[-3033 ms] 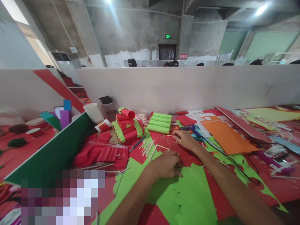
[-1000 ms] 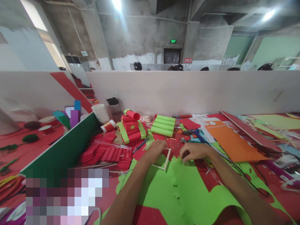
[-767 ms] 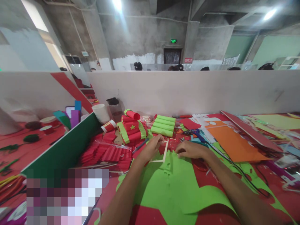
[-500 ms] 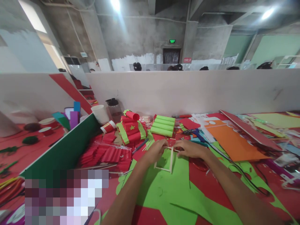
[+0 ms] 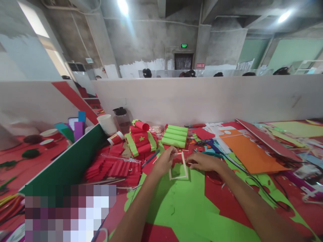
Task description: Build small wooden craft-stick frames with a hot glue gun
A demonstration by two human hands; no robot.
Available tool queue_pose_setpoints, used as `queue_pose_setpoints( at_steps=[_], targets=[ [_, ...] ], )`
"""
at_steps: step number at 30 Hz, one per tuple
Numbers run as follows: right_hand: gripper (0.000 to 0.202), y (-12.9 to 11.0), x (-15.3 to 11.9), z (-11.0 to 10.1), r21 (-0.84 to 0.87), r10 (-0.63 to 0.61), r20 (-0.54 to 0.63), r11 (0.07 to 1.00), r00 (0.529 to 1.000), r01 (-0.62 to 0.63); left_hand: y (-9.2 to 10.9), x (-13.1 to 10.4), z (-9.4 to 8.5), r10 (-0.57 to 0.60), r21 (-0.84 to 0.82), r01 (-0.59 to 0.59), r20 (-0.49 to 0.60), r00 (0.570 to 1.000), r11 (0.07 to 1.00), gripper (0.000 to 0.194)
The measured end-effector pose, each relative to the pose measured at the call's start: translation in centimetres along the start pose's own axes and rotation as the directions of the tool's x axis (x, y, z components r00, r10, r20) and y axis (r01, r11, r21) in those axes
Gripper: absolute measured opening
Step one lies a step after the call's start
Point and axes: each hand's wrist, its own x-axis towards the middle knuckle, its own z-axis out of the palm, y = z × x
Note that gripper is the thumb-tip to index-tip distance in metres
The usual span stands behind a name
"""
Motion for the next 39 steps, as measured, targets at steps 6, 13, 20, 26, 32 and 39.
queue_pose_setpoints(
  at_steps=[6,13,20,26,32,39],
  targets=[
    [0.009,-0.8,-0.3,-0.4,0.022,-0.100,0.098,0.995,0.990,0.098,-0.5,0.2,0.1,-0.073,0.013,0.074,-0.047,0.996,0.997,0.013],
    [0.025,0.1,-1.7,-1.9,0.401,0.113,0.088,0.906,0.990,-0.139,-0.8,-0.4,1.8,-0.068,0.067,0.066,0.015,0.998,0.996,0.012],
    [0.020,0.1,-0.7,-1.7,0.578,0.190,-0.143,0.813,0.971,-0.074,-0.6,-0.2,-0.7,-0.120,0.405,0.159,-0.121,0.985,0.900,0.030],
    [0.016,-1.1,0.7,-0.6,0.561,0.248,-0.286,0.826,0.926,-0.047,-1.2,-0.9,-4.6,-0.325,0.556,0.414,-0.258,0.910,0.721,0.021],
    [0.019,-0.5,1.2,0.6,0.526,0.290,-0.337,0.847,0.896,-0.076,-1.7,-1.2,-4.0,-0.393,0.629,0.426,-0.201,0.897,0.650,0.015],
    [0.019,-0.3,1.5,1.3,0.532,0.278,-0.327,0.844,0.903,-0.067,-1.7,-1.1,-3.9,-0.436,0.681,0.434,-0.184,0.881,0.590,0.023]
  ],
)
